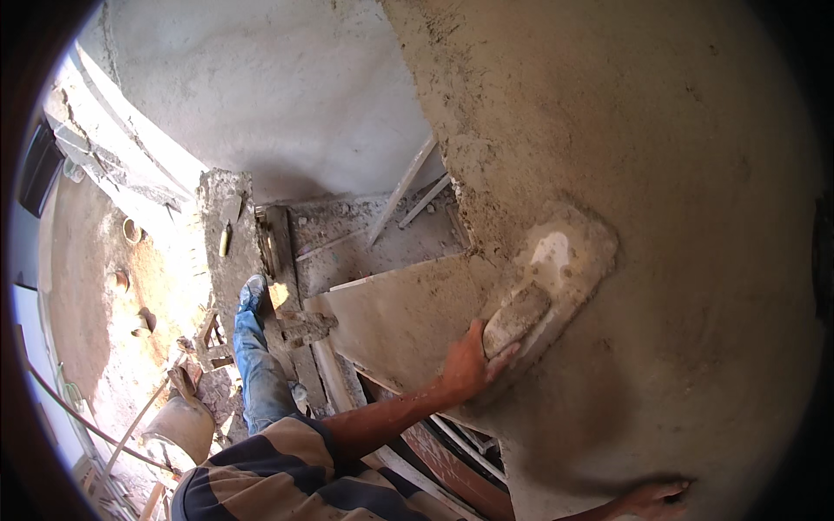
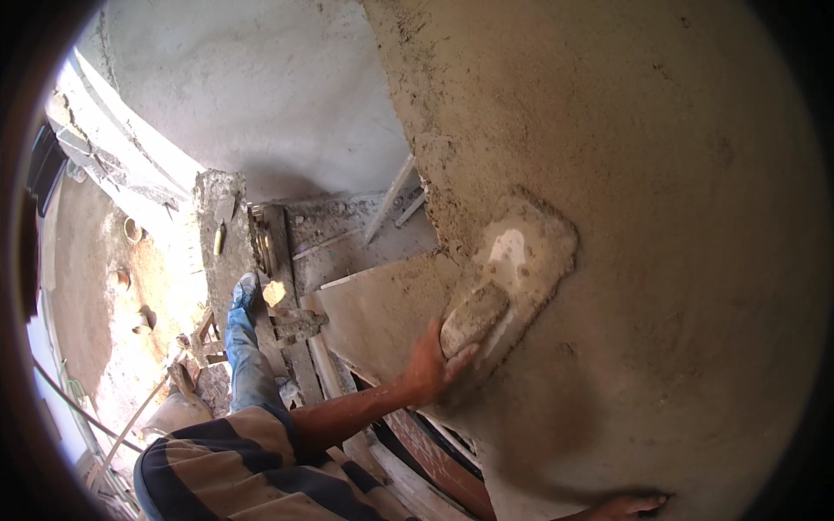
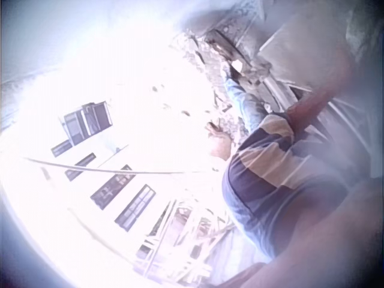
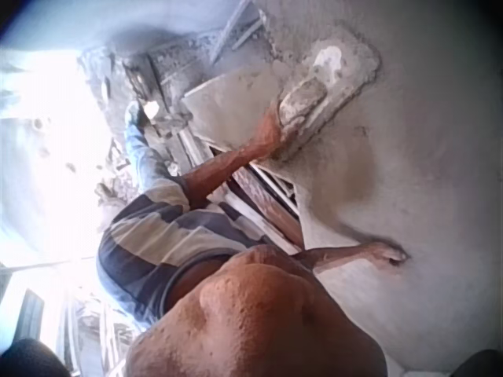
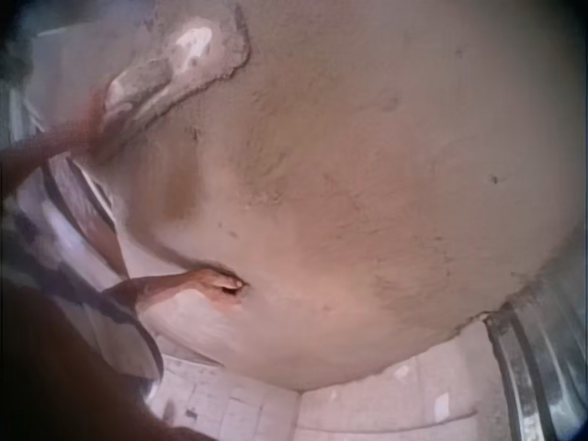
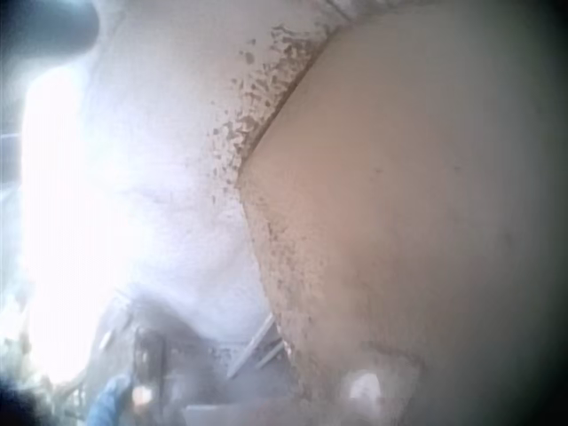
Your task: The person applies wet plaster from a bucket onto a wall using a trowel and then smooths it with a large plastering float.
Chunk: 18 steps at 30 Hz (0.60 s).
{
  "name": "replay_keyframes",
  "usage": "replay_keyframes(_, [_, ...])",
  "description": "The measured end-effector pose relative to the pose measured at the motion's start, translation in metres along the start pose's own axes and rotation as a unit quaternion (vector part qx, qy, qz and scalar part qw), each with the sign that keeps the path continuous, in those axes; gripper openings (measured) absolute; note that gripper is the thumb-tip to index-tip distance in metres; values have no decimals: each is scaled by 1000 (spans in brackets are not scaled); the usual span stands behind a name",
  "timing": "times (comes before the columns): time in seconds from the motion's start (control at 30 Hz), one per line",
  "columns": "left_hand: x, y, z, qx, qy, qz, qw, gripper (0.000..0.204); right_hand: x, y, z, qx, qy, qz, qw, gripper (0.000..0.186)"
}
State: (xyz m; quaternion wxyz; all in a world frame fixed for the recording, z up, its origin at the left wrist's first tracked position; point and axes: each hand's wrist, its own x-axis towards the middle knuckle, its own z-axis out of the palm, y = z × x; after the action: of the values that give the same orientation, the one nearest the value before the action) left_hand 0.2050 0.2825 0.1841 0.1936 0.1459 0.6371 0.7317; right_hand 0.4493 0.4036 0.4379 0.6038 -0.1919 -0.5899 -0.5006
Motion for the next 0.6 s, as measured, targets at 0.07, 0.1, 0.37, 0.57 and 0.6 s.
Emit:
replay_keyframes(0.07, [37, -4, -8, -25, 91, 48, 994, 61, -14, 14, 6, -21, -16, 35, 999, 28])
replay_keyframes(0.1, [57, 0, -19, -53, 127, 65, 988, 59, -13, 15, 6, -21, -16, 34, 999, 28])
replay_keyframes(0.37, [202, 45, -117, -44, 221, 164, 961, 57, -6, 7, 6, -29, -16, 36, 999, 27])
replay_keyframes(0.57, [137, 12, -60, -58, 157, 118, 979, 69, -4, 6, 2, -46, -1, 12, 999, 31])
replay_keyframes(0.6, [106, 2, -39, -65, 123, 97, 986, 70, -6, 11, -1, -46, 4, 10, 999, 31])
